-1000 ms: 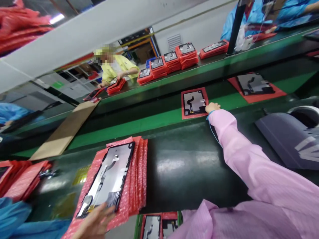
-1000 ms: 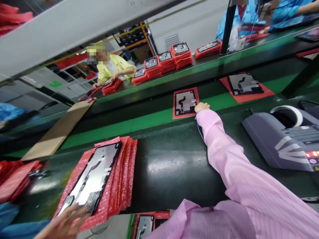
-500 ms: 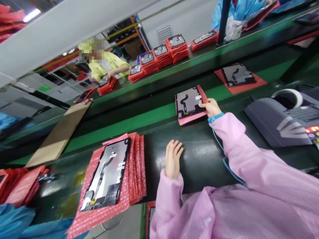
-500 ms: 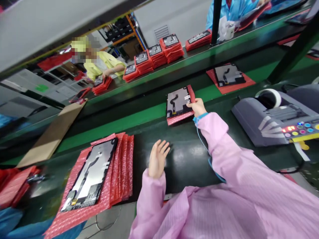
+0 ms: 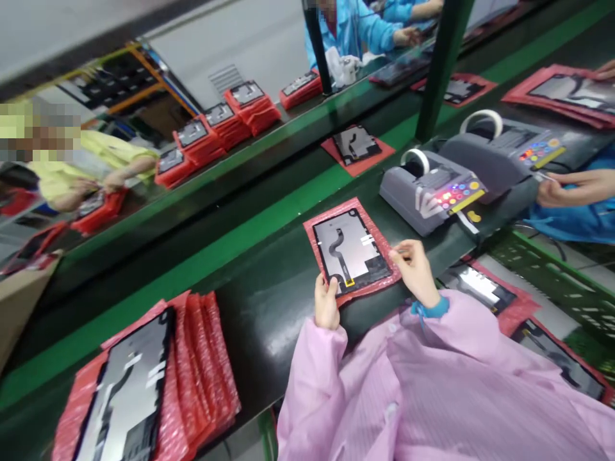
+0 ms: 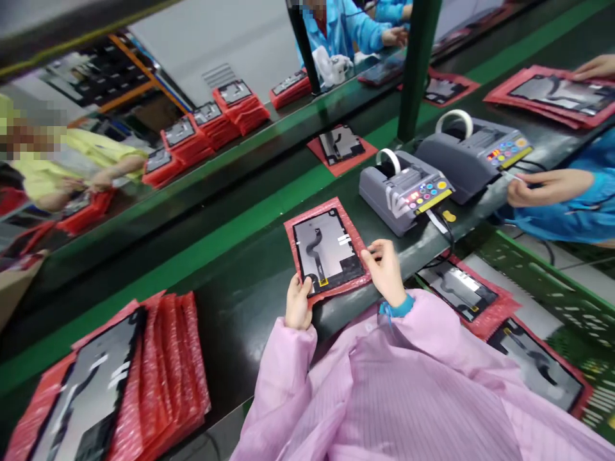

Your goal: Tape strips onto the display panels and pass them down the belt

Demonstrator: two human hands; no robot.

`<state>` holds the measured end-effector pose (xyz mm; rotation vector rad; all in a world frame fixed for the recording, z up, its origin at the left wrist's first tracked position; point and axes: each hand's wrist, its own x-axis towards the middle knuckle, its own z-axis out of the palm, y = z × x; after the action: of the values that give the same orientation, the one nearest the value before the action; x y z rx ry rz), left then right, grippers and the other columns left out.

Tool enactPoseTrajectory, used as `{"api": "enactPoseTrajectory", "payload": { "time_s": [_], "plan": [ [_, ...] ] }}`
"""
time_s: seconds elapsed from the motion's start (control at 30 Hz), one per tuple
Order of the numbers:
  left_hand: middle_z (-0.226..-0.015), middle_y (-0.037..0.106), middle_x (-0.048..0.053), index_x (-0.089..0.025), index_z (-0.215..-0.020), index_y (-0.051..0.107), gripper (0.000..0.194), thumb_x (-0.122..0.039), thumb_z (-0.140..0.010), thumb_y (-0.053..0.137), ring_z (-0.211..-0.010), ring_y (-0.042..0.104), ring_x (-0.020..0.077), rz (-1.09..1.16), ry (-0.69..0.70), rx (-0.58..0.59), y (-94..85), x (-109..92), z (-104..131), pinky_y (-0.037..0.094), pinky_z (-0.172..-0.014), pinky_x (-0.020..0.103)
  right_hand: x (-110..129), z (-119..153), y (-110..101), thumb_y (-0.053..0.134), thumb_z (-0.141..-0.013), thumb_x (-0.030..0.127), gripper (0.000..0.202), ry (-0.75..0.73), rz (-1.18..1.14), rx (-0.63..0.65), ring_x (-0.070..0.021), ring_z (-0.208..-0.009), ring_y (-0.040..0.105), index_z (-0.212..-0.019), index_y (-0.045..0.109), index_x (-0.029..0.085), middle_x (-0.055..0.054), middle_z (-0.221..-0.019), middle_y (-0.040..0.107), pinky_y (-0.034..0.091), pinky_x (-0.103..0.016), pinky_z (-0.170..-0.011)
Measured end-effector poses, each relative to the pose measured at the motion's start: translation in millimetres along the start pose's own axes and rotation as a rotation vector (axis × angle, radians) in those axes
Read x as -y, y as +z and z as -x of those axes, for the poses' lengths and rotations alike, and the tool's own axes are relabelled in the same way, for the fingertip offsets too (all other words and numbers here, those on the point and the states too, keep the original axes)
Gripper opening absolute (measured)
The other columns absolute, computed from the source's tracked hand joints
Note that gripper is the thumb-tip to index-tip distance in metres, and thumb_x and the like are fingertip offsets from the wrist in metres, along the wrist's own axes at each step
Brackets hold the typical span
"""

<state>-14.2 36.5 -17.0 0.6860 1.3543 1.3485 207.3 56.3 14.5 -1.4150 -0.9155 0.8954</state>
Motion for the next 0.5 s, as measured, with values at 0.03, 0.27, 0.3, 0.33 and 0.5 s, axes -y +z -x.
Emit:
{"api": "enactPoseTrajectory", "payload": {
  "time_s": [0.03,0.27,0.3,0.33,0.5],
  "plan": [
    [-0.104,0.068,0.005,-0.02,-0.111,0.058,0.048,-0.047,-0.075,0.075,-0.097,0.067,0.0166,-0.066,0.037,-0.016,-1.4,3,1,0.051,-0.093,0.032,1,1,-13,0.074,-0.073,0.061,0.053,-0.052,-0.011,-0.183,-0.012,-0.076,0.057,-0.101,0.051,0.023,-0.001,-0.096,0.061,0.046,-0.026,-0.065],
    [-0.104,0.06,0.011,-0.015,-0.126,0.062,0.043,-0.034,-0.087,0.061,-0.098,0.062,0.0261,-1.046,0.455,-0.216,-7.2,-10,19,0.05,-0.096,0.043,15,-43,-88,0.077,-0.056,0.072,0.064,0.182,-0.301,-0.483,-0.0064,-0.057,0.047,-0.086,0.055,0.02,0.001,-0.08,0.058,0.032,-0.017,-0.041],
    [-0.108,0.058,0.013,-0.014,-0.126,0.062,0.042,-0.032,-0.088,0.061,-0.104,0.059,0.0285,-1.129,0.522,-0.239,-5.4,-12,22,0.048,-0.098,0.045,17,-49,-90,0.079,-0.057,0.069,0.06,0.171,-0.288,-0.465,-0.0065,-0.057,0.047,-0.083,0.056,0.019,0.001,-0.078,0.059,0.033,-0.017,-0.042],
    [-0.112,0.057,0.015,-0.013,-0.127,0.062,0.042,-0.032,-0.089,0.06,-0.108,0.056,0.0302,-1.181,0.58,-0.254,-2.7,-14,25,0.047,-0.099,0.047,20,-51,-91,0.08,-0.059,0.065,0.055,0.135,-0.267,-0.471,-0.0065,-0.057,0.047,-0.08,0.057,0.019,0.001,-0.076,0.058,0.033,-0.018,-0.043],
    [-0.117,0.055,0.018,-0.013,-0.125,0.065,0.037,-0.031,-0.095,0.057,-0.105,0.052,0.0289,-1.284,0.722,-0.171,19.7,-11,35,0.048,-0.094,0.044,64,-24,-79,0.068,-0.084,0.053,0.036,-0.377,-0.056,-0.566,-0.0097,-0.061,0.05,-0.075,0.057,0.02,0.001,-0.074,0.055,0.042,-0.026,-0.058]
  ]
}}
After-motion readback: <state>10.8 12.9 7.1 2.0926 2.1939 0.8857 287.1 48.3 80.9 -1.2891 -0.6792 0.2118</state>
